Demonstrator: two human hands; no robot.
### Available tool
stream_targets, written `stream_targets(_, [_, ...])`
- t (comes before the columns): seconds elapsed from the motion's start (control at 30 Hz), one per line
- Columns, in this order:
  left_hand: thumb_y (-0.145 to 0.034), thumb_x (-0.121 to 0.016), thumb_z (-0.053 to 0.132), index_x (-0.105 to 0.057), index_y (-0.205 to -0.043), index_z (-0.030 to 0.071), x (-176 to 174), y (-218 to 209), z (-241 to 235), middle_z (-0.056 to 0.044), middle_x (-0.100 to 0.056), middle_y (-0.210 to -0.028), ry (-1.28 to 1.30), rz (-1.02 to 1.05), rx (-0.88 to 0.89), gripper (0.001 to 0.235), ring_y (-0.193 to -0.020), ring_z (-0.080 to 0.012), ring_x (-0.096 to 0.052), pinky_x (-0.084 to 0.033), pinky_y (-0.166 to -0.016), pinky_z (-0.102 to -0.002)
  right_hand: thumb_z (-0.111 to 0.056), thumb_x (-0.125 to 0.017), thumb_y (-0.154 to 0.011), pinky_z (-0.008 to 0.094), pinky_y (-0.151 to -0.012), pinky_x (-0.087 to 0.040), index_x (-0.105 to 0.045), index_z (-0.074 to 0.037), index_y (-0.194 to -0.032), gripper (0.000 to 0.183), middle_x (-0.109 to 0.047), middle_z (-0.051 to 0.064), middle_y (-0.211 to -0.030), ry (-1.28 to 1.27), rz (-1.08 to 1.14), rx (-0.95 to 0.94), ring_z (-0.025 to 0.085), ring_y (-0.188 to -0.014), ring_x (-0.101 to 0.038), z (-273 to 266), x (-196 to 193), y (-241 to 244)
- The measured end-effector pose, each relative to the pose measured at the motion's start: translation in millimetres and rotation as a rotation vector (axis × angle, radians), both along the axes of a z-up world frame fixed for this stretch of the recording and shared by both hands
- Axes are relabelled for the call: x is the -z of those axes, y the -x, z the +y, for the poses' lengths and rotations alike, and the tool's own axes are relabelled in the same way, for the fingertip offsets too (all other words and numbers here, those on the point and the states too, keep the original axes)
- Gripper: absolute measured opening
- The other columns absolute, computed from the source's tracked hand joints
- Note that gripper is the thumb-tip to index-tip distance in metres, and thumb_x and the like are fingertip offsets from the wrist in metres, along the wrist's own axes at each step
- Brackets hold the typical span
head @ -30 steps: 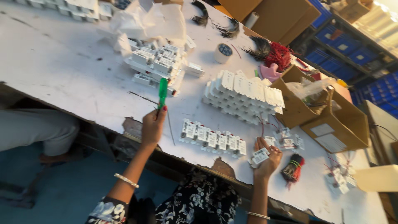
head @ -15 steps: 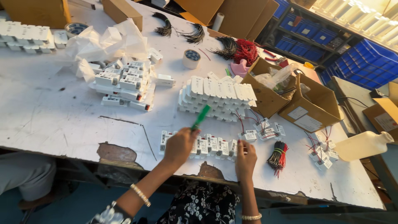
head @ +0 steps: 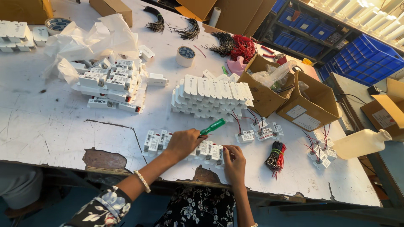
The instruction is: The person assembles small white electrical components by inserting red and black wires into terminals and tightening them with a green screwdriver. They handle multiple units sequentially, organizing the finished items on the table.
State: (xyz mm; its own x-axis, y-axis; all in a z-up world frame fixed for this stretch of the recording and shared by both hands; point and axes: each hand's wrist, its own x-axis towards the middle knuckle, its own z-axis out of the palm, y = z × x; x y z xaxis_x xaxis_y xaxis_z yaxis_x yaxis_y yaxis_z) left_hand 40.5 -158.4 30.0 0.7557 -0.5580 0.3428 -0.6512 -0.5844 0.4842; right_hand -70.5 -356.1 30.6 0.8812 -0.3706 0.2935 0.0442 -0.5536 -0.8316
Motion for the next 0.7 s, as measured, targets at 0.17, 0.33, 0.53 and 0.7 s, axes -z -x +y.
stream_targets(0.17, [-0.098, -0.060, 0.042, -0.063, -0.080, 0.002, -19, 10, 20, -0.010, -0.065, -0.071, 0.113, -0.104, -0.032, 0.045, -0.049, -0.0251, -0.064, -0.052, -0.045, -0.036, -0.015, -0.067, -0.094, 0.028, -0.074, -0.052, -0.076, -0.001, -0.106, 0.021, -0.071, 0.009, -0.108, 0.211, -0.181, 0.061, 0.014, -0.094, -0.065, 17, -12, 7])
stream_targets(0.33, [-0.102, -0.056, 0.042, -0.059, -0.086, 0.004, -44, 55, 11, -0.008, -0.062, -0.074, 0.102, 0.132, -0.039, 0.042, -0.051, -0.0250, -0.067, -0.055, -0.046, -0.036, -0.017, -0.067, -0.096, 0.026, -0.081, -0.052, -0.073, 0.000, -0.111, 0.024, -0.074, 0.008, -0.103, -0.438, -0.105, -0.175, 0.012, -0.092, -0.065, 36, -50, 24])
stream_targets(0.53, [-0.099, -0.058, 0.039, -0.059, -0.085, 0.003, -59, 107, 0, -0.012, -0.063, -0.076, 0.254, 0.003, 0.006, 0.039, -0.060, -0.0309, -0.067, -0.053, -0.051, -0.040, -0.009, -0.069, -0.095, 0.027, -0.080, -0.050, -0.073, 0.005, -0.104, 0.017, -0.067, 0.006, -0.103, -0.471, -0.187, -0.331, 0.012, -0.091, -0.062, 39, -72, 52])
stream_targets(0.7, [-0.099, -0.057, 0.046, -0.059, -0.080, 0.003, -58, 122, -15, -0.014, -0.062, -0.072, 0.229, 0.177, 0.038, 0.046, -0.065, -0.0355, -0.066, -0.051, -0.056, -0.046, -0.009, -0.065, -0.102, 0.028, -0.078, -0.049, -0.072, 0.006, -0.102, 0.017, -0.068, 0.010, -0.091, -0.570, -0.263, -0.233, 0.014, -0.085, -0.060, 14, -76, 74])
